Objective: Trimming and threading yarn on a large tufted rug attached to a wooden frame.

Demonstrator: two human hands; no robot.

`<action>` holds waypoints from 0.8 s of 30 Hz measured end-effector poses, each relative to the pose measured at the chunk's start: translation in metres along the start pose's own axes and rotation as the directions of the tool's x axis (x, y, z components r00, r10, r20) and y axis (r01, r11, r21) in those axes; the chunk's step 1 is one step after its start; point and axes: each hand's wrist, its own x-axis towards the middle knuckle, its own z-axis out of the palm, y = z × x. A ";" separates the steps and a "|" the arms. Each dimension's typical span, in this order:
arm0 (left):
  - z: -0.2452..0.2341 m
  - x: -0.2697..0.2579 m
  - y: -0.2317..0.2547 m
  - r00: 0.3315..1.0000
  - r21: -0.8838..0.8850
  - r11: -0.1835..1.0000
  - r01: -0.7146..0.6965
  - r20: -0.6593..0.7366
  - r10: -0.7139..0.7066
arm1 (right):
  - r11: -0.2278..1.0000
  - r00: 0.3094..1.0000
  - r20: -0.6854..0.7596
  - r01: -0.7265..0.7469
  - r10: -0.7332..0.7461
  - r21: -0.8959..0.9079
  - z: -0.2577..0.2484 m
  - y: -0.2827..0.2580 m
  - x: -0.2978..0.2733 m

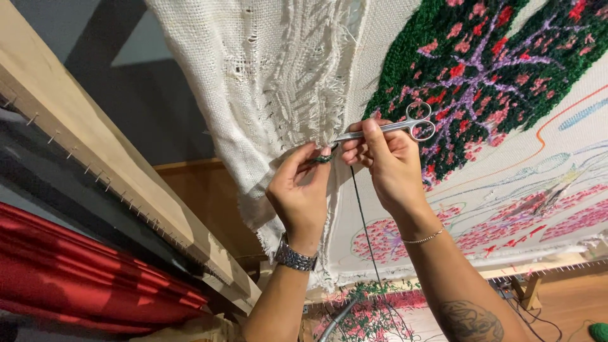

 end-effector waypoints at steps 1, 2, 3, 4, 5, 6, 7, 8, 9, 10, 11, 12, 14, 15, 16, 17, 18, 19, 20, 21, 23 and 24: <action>0.000 0.000 -0.002 1.000 -0.002 1.000 -0.001 -0.002 0.001 | 1.000 1.000 0.002 0.001 -0.001 -0.001 0.001 0.000 0.000; 0.001 0.000 -0.005 1.000 -0.023 1.000 -0.002 -0.013 0.002 | 1.000 1.000 -0.004 -0.013 0.014 0.020 0.002 0.000 -0.001; 0.001 -0.001 -0.007 1.000 -0.044 0.999 -0.002 -0.023 0.001 | 0.999 1.000 -0.010 -0.029 0.029 0.042 0.002 0.000 -0.002; 0.002 -0.001 -0.009 1.000 -0.045 0.999 -0.002 -0.024 0.001 | 0.999 1.000 -0.010 -0.029 0.029 0.041 0.003 0.000 -0.001; 0.002 -0.002 -0.010 0.999 -0.065 0.997 -0.030 -0.037 0.028 | 0.999 1.000 -0.012 -0.028 0.029 0.039 0.004 0.000 -0.001; 0.001 -0.002 -0.012 0.997 -0.085 0.995 -0.059 -0.051 0.055 | 0.999 0.999 -0.014 -0.028 0.029 0.036 0.005 0.001 -0.002; 0.000 -0.001 -0.009 0.997 -0.085 0.995 -0.059 -0.051 0.055 | 0.999 0.999 -0.014 -0.028 0.029 0.037 0.005 0.001 -0.001; -0.001 -0.001 -0.006 0.996 -0.049 0.996 -0.074 -0.046 0.072 | 0.999 1.000 -0.009 -0.026 0.027 0.034 0.005 0.002 -0.001; -0.002 0.000 -0.004 0.995 -0.013 0.996 -0.089 -0.040 0.088 | 0.999 1.000 -0.006 -0.025 0.025 0.031 0.005 0.002 -0.001; -0.004 0.000 -0.001 0.995 -0.013 0.996 -0.088 -0.038 0.088 | 0.999 1.000 -0.007 -0.025 0.025 0.031 0.006 0.002 -0.002; -0.005 0.002 0.002 0.995 0.015 0.995 -0.095 -0.023 0.095 | 0.999 1.000 -0.001 -0.023 0.023 0.027 0.008 0.001 -0.002; -0.006 0.003 0.005 0.995 0.043 0.994 -0.102 -0.008 0.102 | 1.000 1.000 0.005 -0.021 0.021 0.022 0.009 0.001 -0.002; -0.007 0.003 0.005 0.989 0.105 0.984 -0.146 -0.015 0.148 | 1.000 1.000 -0.007 -0.021 0.022 0.016 0.009 0.002 -0.001; -0.008 0.003 0.005 0.980 0.167 0.968 -0.190 -0.021 0.196 | 1.000 1.000 -0.016 -0.022 0.022 0.011 0.010 0.003 -0.001; -0.008 0.002 0.002 0.980 0.167 0.967 -0.190 -0.021 0.196 | 1.000 1.000 -0.016 -0.022 0.022 0.011 0.011 0.003 -0.001; -0.008 0.000 0.000 0.962 0.190 0.945 -0.264 -0.019 0.273 | 0.999 0.999 -0.030 -0.028 0.029 0.031 0.012 0.003 -0.001; -0.008 -0.001 -0.003 0.937 0.213 0.917 -0.337 -0.016 0.348 | 0.998 0.998 -0.043 -0.034 0.036 0.051 0.013 0.004 -0.001; -0.007 -0.002 -0.004 0.937 0.212 0.917 -0.338 -0.015 0.348 | 0.998 0.998 -0.044 -0.033 0.035 0.051 0.013 0.004 -0.001; -0.007 -0.003 -0.005 0.929 0.229 0.903 -0.363 0.012 0.370 | 0.998 0.998 -0.055 -0.028 0.031 0.060 0.014 0.005 -0.001; -0.006 -0.005 -0.006 0.920 0.246 0.889 -0.387 0.038 0.390 | 0.997 0.997 -0.066 -0.025 0.030 0.069 0.015 0.005 -0.002; -0.005 -0.004 -0.005 0.895 0.277 0.855 -0.437 0.039 0.445 | 0.997 0.997 -0.075 -0.025 0.030 0.071 0.016 0.006 -0.003; -0.004 -0.002 -0.005 0.865 0.308 0.818 -0.486 0.040 0.500 | 0.997 0.996 -0.082 -0.024 0.030 0.071 0.017 0.006 -0.003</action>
